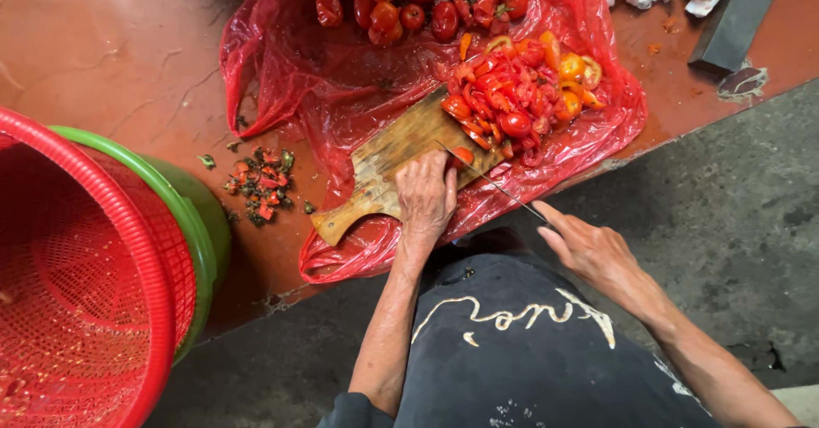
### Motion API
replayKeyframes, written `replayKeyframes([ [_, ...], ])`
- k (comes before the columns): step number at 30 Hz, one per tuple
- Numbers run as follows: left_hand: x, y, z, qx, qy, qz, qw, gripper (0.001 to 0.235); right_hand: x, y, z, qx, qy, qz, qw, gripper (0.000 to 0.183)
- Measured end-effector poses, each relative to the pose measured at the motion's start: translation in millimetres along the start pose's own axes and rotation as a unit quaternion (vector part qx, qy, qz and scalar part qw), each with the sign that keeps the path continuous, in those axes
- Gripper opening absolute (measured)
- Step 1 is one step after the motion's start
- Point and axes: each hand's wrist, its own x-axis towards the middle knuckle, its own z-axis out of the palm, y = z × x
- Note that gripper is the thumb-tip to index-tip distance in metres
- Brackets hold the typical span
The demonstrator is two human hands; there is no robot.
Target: The person repeatedly picks up red tomatoes from a plastic bag and chops them into small pieces on a wooden cutting board using a knife. The chopped pieces accumulate on the board and the bag.
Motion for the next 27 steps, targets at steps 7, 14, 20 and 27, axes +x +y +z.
replayKeyframes([
  [7,-3.1,3.1,2.7,-0.014,0.017,-0.009,1.000,0.027,42.3,-4.4,21.2,0.032,0.071,-0.091,0.993,0.049],
  [14,-5.5,-2.1,10.3,-0.014,0.020,-0.024,0.999,0.028,-0.3,3.0,3.1,0.025,0.021,-0.055,0.998,0.054],
  [20,-8.7,-0.1,10.7,-0.015,0.031,-0.009,0.999,0.026,38.4,-15.4,25.2,0.037,0.070,-0.089,0.993,0.048],
  [27,-10.4,-2.3,10.5,-0.018,0.037,-0.017,0.999,0.027,12.3,-6.5,8.2,0.060,0.038,-0.078,0.994,0.050],
])
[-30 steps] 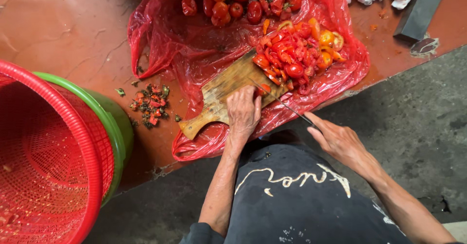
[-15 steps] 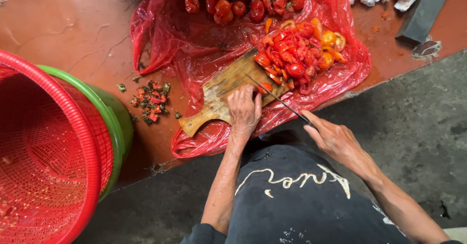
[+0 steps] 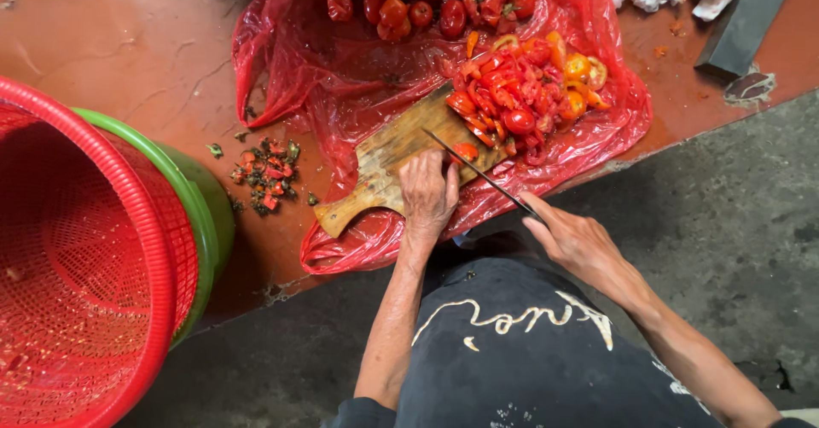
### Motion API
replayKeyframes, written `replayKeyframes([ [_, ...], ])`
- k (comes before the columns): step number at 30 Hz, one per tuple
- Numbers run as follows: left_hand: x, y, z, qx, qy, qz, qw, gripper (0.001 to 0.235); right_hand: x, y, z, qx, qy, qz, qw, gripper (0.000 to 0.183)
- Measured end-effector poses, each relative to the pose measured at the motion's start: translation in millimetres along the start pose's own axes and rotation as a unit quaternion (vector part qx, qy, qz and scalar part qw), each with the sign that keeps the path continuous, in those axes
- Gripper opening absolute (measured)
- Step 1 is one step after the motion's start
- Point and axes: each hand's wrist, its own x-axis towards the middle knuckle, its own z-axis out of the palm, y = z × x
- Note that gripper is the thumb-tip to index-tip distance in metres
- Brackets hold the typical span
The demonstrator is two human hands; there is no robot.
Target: The person repeatedly picks up red tomatoes from a plastic bag and chops them into small pieces on a wooden cutting board using a knife. The chopped pieces accumulate on the board and the bag.
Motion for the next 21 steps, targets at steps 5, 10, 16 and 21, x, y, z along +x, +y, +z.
replayKeyframes([
  [5,3.1,-1.0,1.8,0.005,-0.009,0.004,1.000,0.024,5.2,-2.9,12.0,0.003,0.010,-0.008,1.000,0.048],
  [10,4.8,0.8,-1.5,0.021,-0.010,0.006,1.000,0.023,47.4,-8.7,38.2,0.011,0.030,-0.004,0.999,0.048],
  [16,17.4,-14.7,-7.1,0.032,-0.021,0.040,0.998,0.018,48.8,-13.7,31.1,0.043,0.014,0.077,0.996,0.050],
  [21,57.9,-66.4,-25.4,-0.038,-0.066,-0.129,0.989,0.019,28.8,-18.9,24.4,0.036,0.058,0.027,0.997,0.049],
])
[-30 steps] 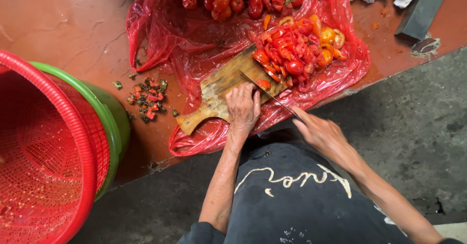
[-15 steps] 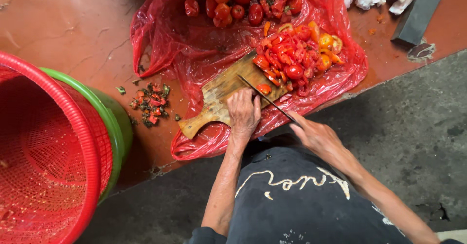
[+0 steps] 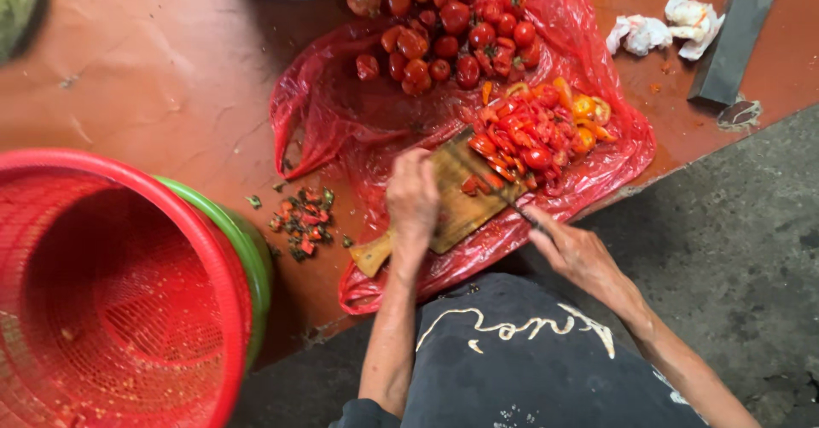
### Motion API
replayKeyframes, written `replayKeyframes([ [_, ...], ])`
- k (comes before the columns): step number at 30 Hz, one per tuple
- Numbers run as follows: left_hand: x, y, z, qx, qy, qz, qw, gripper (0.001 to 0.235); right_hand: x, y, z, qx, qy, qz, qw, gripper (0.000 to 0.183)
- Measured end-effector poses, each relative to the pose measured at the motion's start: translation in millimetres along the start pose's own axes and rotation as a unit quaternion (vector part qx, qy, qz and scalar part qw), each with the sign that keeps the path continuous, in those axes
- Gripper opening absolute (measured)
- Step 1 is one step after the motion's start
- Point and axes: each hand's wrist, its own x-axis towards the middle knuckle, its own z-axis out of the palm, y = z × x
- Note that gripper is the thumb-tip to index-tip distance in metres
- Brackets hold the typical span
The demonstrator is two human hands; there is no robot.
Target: The person repeatedly picks up red tomatoes from a plastic bag and chops them into small pieces on a wooden cutting board using a knife. The chopped pieces accumulate on the board and the bag.
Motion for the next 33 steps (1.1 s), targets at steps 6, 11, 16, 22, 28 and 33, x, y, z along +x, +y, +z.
replayKeyframes([
  [6,94.7,-53.1,-45.2,0.077,0.127,0.050,0.988,0.018,-10.1,-15.8,28.4,-0.013,-0.030,0.022,0.999,0.054],
  [11,161.9,-66.3,-37.4,0.179,0.043,0.074,0.980,0.051,-6.4,-9.0,37.2,-0.004,0.017,0.161,0.987,0.052],
  [16,174.9,-62.4,-36.4,0.197,0.012,0.076,0.977,0.039,-4.0,-10.9,55.5,0.008,0.054,0.186,0.981,0.050],
  [22,136.2,-48.4,-61.8,-0.051,-0.074,-0.089,0.992,0.035,-5.0,-15.1,58.7,0.024,0.075,0.173,0.982,0.046],
  [28,17.3,11.7,-36.9,-0.235,-0.237,0.042,0.942,0.026,1.2,-31.0,31.5,0.135,-0.016,0.274,0.952,0.046],
  [33,-9.9,43.4,-12.0,0.093,-0.281,0.057,0.953,0.021,3.2,-29.6,22.8,0.155,-0.041,0.270,0.949,0.046],
])
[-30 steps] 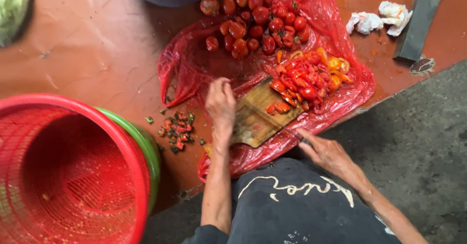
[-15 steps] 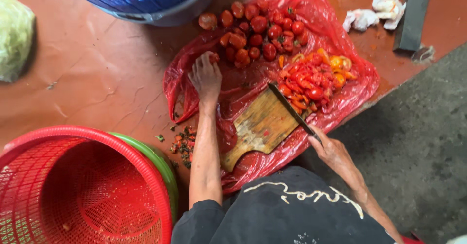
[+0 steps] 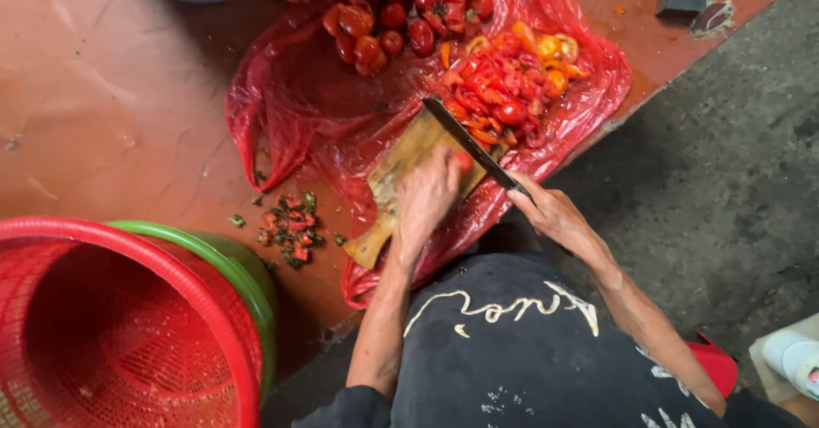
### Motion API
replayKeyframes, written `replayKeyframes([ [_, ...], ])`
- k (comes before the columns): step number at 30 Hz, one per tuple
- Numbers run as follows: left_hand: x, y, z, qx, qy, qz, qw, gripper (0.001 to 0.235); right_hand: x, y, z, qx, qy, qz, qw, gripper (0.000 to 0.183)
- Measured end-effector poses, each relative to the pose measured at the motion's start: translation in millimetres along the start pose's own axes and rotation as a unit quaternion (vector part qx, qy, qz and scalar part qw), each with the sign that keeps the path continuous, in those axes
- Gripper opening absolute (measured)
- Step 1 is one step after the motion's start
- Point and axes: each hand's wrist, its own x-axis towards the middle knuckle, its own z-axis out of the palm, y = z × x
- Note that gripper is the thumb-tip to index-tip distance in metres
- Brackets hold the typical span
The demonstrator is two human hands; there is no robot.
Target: The person repeatedly picks up red tomatoes from a plastic bag and chops them into small pieces on a wooden cutting board using a knife. The chopped pieces accumulate on the board and the bag.
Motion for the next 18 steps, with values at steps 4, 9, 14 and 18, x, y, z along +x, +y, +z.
replayKeyframes([
  [4,9.3,-15.0,-6.7,0.063,0.027,-0.047,0.997,0.021,-3.8,9.8,-4.6,-0.053,0.052,-0.131,0.989,0.046],
  [9,-5.6,-28.7,1.7,0.101,0.204,0.174,0.958,0.037,-27.6,24.0,-14.5,-0.102,0.079,-0.203,0.971,0.048],
  [14,-10.6,-5.9,21.8,0.067,0.215,0.131,0.965,0.035,-52.9,25.1,-25.6,-0.154,0.084,-0.191,0.966,0.052],
  [18,-9.3,1.7,21.7,0.048,0.238,0.122,0.962,0.032,-56.7,20.1,-32.5,-0.192,0.091,-0.203,0.956,0.053],
])
